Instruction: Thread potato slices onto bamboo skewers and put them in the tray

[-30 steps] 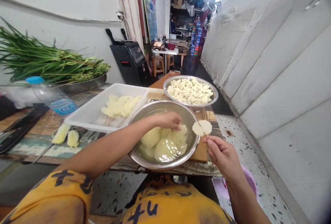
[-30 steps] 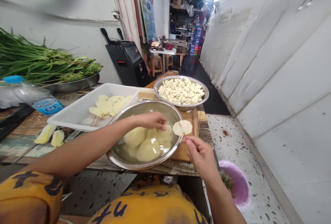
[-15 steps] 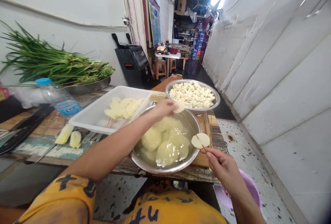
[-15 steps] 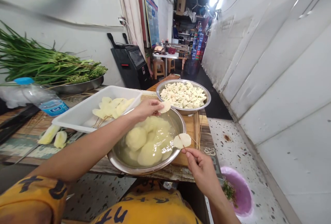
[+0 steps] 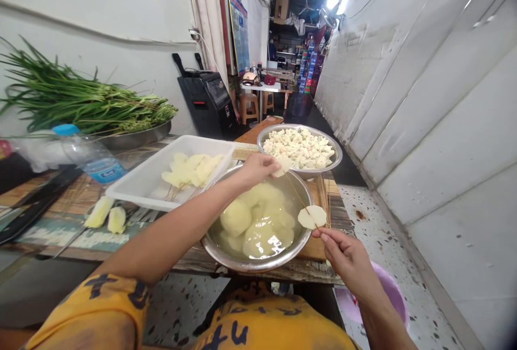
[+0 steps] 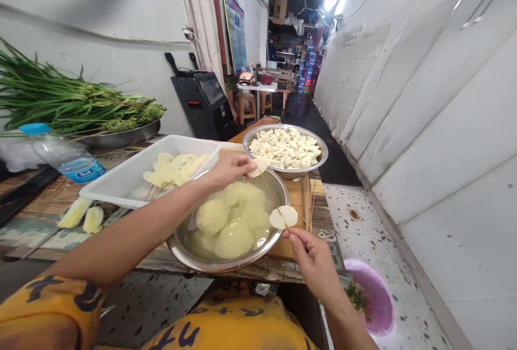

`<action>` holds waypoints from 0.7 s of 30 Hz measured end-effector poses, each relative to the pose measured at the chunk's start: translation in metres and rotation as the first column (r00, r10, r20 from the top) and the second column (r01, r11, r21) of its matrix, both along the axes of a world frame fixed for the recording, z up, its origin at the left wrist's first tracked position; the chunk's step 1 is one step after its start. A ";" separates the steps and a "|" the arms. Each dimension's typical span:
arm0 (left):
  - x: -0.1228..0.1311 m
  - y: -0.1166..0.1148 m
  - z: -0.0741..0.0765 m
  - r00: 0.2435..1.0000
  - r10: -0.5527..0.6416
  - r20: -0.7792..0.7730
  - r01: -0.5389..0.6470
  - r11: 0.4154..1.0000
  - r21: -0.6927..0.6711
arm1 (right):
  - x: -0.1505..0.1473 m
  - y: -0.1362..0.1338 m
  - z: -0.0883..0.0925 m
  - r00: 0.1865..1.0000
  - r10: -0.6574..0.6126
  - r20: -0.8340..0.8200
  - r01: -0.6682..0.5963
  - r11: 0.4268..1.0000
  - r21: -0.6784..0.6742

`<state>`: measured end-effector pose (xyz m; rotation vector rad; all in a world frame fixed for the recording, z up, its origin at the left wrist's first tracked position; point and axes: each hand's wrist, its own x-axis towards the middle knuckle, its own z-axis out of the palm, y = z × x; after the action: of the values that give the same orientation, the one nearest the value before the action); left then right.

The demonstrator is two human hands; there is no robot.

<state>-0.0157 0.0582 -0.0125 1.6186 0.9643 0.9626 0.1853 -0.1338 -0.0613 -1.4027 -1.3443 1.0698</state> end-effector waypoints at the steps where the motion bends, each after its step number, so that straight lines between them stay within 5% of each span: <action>1: 0.000 -0.001 0.002 1.000 -0.001 0.003 0.001 1.000 -0.005 | 0.000 0.000 0.001 0.998 0.008 -0.065 -0.009 1.000 -0.017; 5: 0.000 -0.004 0.005 0.998 -0.062 -0.005 0.062 0.998 -0.015 | 0.001 0.004 0.005 0.891 0.076 -0.448 -0.160 0.975 -0.154; 7: 0.002 -0.005 0.005 0.997 -0.072 0.007 0.072 0.996 -0.043 | 0.001 0.006 0.005 0.859 0.066 -0.508 -0.177 0.969 -0.173; 9: 0.003 -0.004 0.005 0.999 -0.016 0.040 0.021 0.992 -0.124 | 0.000 0.007 0.002 0.922 0.026 -0.387 -0.079 0.989 -0.123; 12: 0.004 -0.004 0.005 0.989 0.067 0.132 -0.018 0.939 -0.342 | -0.002 0.005 -0.004 0.994 -0.109 0.006 0.107 0.984 0.146; 16: 0.003 -0.004 0.007 0.969 0.082 0.231 0.062 0.830 -0.555 | 0.001 0.003 -0.007 0.961 -0.173 0.215 0.083 0.924 0.373; 18: 0.003 -0.005 0.008 0.961 0.077 0.264 0.096 0.805 -0.585 | 0.004 0.003 -0.008 0.986 -0.116 0.118 0.078 0.955 0.288; 21: 0.004 -0.007 0.008 0.947 0.061 0.316 0.141 0.803 -0.579 | 0.009 0.005 -0.008 0.963 0.007 -0.268 0.003 0.999 0.035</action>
<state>-0.0119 0.0516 -0.0045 0.9089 0.8818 0.7545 0.1940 -0.1291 -0.0690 -1.1830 -1.1615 1.1855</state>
